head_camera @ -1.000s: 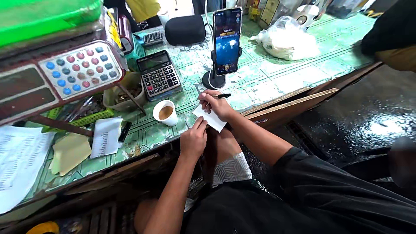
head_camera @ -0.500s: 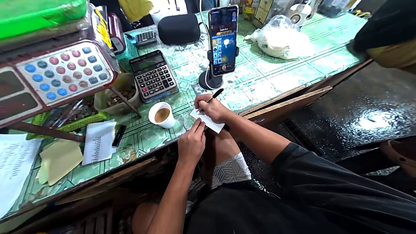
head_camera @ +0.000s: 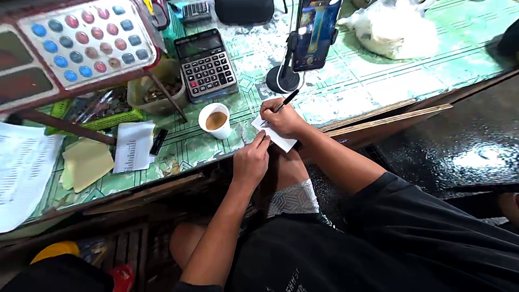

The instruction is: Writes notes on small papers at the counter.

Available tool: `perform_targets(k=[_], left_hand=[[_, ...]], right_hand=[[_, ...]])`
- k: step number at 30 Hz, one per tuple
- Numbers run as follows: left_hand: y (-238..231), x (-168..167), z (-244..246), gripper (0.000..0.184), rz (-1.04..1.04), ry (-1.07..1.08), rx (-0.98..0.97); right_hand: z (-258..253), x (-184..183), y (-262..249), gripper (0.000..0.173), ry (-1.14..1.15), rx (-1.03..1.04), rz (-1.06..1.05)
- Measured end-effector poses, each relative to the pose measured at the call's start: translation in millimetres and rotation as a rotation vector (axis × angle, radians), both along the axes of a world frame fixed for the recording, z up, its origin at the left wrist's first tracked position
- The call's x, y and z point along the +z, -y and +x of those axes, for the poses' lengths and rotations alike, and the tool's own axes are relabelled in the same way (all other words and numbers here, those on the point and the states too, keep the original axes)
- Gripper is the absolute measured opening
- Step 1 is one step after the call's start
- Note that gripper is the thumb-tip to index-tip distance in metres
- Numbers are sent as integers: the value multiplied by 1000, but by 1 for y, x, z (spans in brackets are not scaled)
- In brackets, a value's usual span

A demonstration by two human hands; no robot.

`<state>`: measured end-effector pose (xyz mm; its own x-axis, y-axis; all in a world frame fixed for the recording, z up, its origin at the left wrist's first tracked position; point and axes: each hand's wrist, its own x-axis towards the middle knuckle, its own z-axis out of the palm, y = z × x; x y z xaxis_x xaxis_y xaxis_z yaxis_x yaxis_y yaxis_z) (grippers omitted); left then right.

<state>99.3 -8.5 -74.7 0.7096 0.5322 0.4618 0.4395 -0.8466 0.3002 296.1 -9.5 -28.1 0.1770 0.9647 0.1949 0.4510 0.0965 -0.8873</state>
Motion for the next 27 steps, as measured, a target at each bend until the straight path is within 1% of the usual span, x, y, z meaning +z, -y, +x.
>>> perform_targets(k=[4, 9, 12, 16, 21, 27], left_hand=[[0, 0, 0, 28, -6, -1, -5], [0, 2, 1, 29, -6, 2, -5], [1, 3, 0, 28, 1, 9, -8], [0, 2, -1, 28, -5, 1, -13], [0, 1, -2, 29, -7, -2, -17], [-1, 3, -1, 28, 7, -2, -16]], right_hand=[[0, -1, -1, 23, 58, -9, 3], [-3, 2, -2, 23, 144, -15, -50], [-1, 4, -3, 26, 148, 16, -76], [-5, 2, -1, 25, 163, -24, -38], [-1, -3, 0, 25, 38, -40, 16], [-4, 2, 0, 25, 151, -36, -35]])
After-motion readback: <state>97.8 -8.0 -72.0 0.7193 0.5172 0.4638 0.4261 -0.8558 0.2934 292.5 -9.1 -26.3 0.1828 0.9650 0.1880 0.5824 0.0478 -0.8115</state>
